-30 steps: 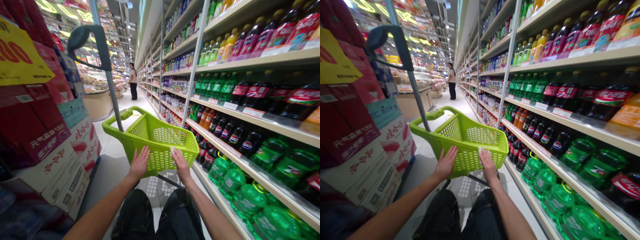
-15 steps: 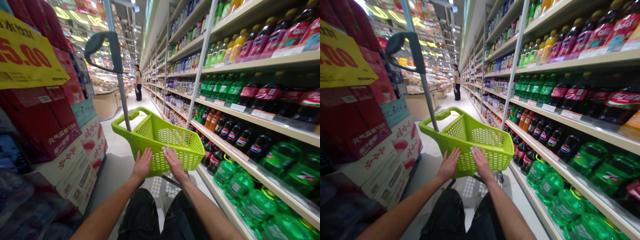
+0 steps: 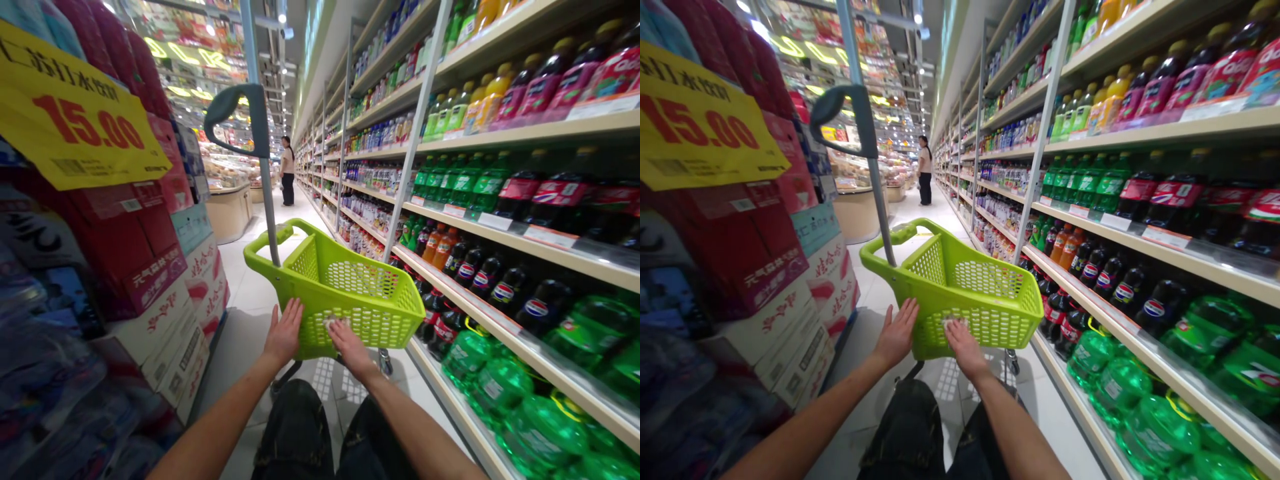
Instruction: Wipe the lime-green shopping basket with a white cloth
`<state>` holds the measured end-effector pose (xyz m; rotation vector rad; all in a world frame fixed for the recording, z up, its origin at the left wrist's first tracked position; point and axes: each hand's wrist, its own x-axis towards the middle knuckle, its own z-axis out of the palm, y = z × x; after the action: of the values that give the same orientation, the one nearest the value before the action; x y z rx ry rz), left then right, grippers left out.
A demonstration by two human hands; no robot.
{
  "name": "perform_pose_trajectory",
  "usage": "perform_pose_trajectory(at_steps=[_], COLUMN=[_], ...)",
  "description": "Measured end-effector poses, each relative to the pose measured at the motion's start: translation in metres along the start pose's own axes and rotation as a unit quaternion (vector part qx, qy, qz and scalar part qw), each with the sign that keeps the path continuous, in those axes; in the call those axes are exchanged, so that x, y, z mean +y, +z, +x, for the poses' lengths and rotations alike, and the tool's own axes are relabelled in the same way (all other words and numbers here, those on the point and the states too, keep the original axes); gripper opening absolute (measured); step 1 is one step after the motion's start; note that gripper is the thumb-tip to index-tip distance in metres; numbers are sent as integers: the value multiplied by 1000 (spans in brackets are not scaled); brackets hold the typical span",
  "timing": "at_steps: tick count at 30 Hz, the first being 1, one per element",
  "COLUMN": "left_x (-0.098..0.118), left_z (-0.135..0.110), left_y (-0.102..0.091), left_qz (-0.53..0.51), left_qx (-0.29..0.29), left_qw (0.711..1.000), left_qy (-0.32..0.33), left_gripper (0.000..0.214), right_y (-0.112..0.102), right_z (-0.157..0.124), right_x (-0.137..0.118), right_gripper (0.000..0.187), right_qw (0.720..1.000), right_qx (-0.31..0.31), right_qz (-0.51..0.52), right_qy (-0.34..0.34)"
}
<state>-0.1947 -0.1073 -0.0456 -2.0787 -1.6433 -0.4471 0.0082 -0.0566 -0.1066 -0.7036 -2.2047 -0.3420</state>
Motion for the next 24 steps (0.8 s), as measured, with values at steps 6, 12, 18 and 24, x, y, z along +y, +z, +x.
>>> perform_pose_trajectory(at_steps=[6, 12, 18, 24], left_x=[-11, -24, -43, -54], left_z=[-4, -9, -12, -20], left_y=[-8, -12, -17, -19], left_qz=[-1, 12, 23, 31], left_qx=[-1, -14, -34, -43], left_qw=[999, 999, 995, 992], left_qy=[-32, -51, -96, -113], left_gripper=[58, 61, 69, 70], right_y=[-11, 18, 16, 46], right_z=[56, 41, 108, 118], right_x=[-11, -10, -45, -59], right_gripper=[40, 36, 39, 29], right_qw=[997, 999, 998, 997], right_qx=[70, -36, 20, -48], right_qz=[2, 9, 33, 20], right_qy=[11, -25, -43, -57])
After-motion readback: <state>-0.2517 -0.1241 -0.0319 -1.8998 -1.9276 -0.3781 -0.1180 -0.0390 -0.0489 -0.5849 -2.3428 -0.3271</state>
